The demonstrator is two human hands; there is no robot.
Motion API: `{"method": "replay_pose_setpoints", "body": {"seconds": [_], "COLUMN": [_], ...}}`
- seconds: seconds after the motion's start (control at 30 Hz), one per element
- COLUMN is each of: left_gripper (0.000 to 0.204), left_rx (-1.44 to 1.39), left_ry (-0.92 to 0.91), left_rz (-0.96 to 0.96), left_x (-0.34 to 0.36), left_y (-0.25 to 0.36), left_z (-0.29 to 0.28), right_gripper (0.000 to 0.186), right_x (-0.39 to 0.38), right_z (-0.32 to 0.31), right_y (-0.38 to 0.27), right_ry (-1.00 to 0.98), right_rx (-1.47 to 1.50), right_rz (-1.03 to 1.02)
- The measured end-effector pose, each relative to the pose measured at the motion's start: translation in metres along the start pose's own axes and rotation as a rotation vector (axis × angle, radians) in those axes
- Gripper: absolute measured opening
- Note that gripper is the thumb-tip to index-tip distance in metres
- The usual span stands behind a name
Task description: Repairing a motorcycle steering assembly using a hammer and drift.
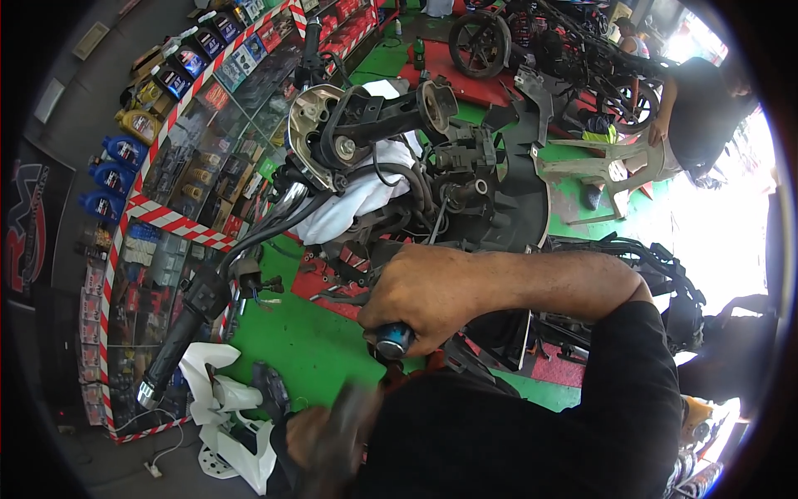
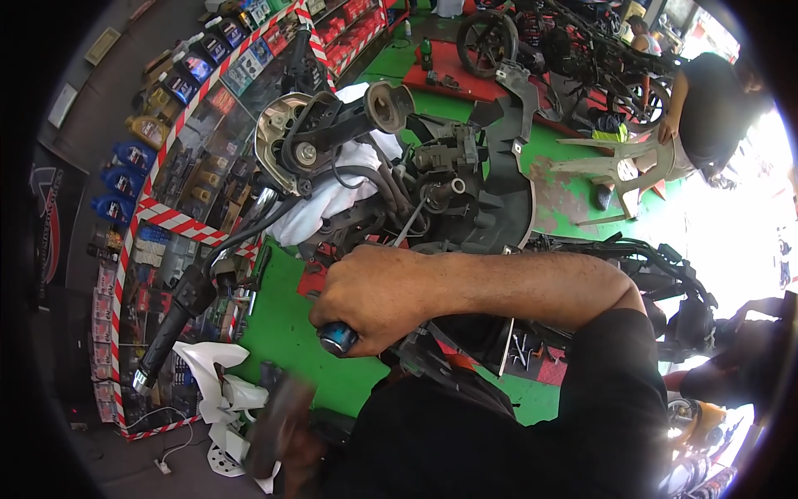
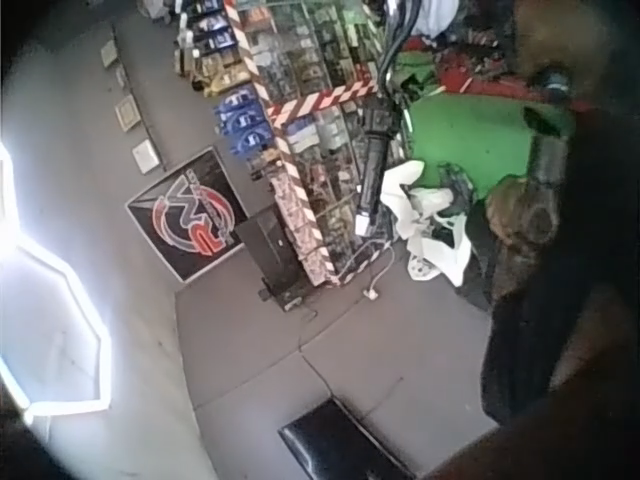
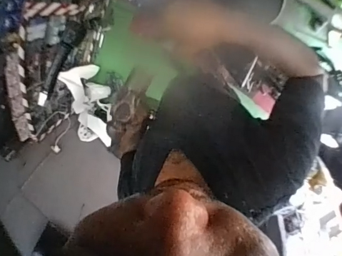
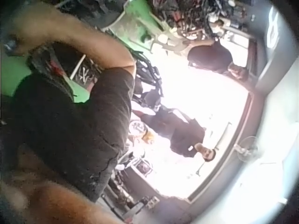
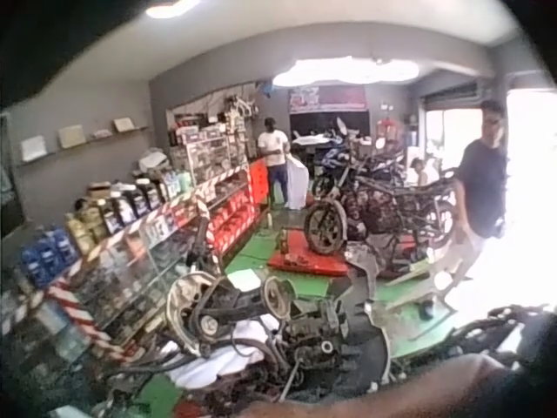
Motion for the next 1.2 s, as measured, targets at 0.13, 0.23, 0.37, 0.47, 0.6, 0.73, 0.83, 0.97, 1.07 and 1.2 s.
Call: {"method": "replay_pose_setpoints", "body": {"seconds": [0.13,0.23,0.37,0.47,0.6,0.73,0.83,0.97,1.07,1.2], "left_gripper": [0.047,0.029,0.028,0.018,0.024,0.039,0.032,0.022,0.031,0.055], "left_rx": [-0.674,0.278,0.140,0.170,-0.056,-0.275,0.072,-0.043,0.023,0.063], "left_ry": [0.270,-0.402,-0.567,-0.527,-0.432,-0.294,-0.759,-0.488,-0.603,-0.615], "left_rz": [0.144,-0.261,-0.256,-0.167,0.022,0.094,-0.288,-0.345,-0.520,-0.243], "left_x": [0.000,-0.009,-0.011,0.003,0.027,0.029,0.001,-0.039,-0.062,-0.058], "left_y": [0.010,-0.003,-0.009,-0.005,0.013,0.016,-0.010,-0.032,-0.046,-0.044], "left_z": [-0.022,-0.011,0.008,0.016,-0.003,-0.022,0.001,0.015,0.003,-0.020], "right_gripper": [0.021,0.021,0.022,0.022,0.021,0.022,0.022,0.022,0.021,0.022], "right_x": [-0.002,-0.003,-0.003,-0.003,-0.003,-0.007,-0.009,-0.010,-0.010,-0.006], "right_z": [0.001,0.001,0.000,0.000,0.001,0.002,0.001,-0.007,-0.006,0.000], "right_y": [0.001,-0.001,-0.001,0.001,0.000,0.003,0.005,0.012,0.009,-0.004], "right_ry": [-0.015,0.016,0.027,0.002,-0.006,-0.036,-0.016,0.031,0.034,0.067], "right_rx": [-0.037,-0.056,-0.059,-0.054,-0.040,-0.076,-0.083,-0.089,-0.062,-0.041], "right_rz": [0.024,0.000,-0.030,-0.013,0.006,0.019,-0.007,-0.014,-0.022,-0.063]}}
Point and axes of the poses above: each hand's wrist, its own x-axis towards the middle knuckle, its own z-axis out of the palm, y = z × x, the point moved 3 cm from there along x, towards the middle knuckle, and after that the axes turned 2 degrees about x, right-handed, at the moved point
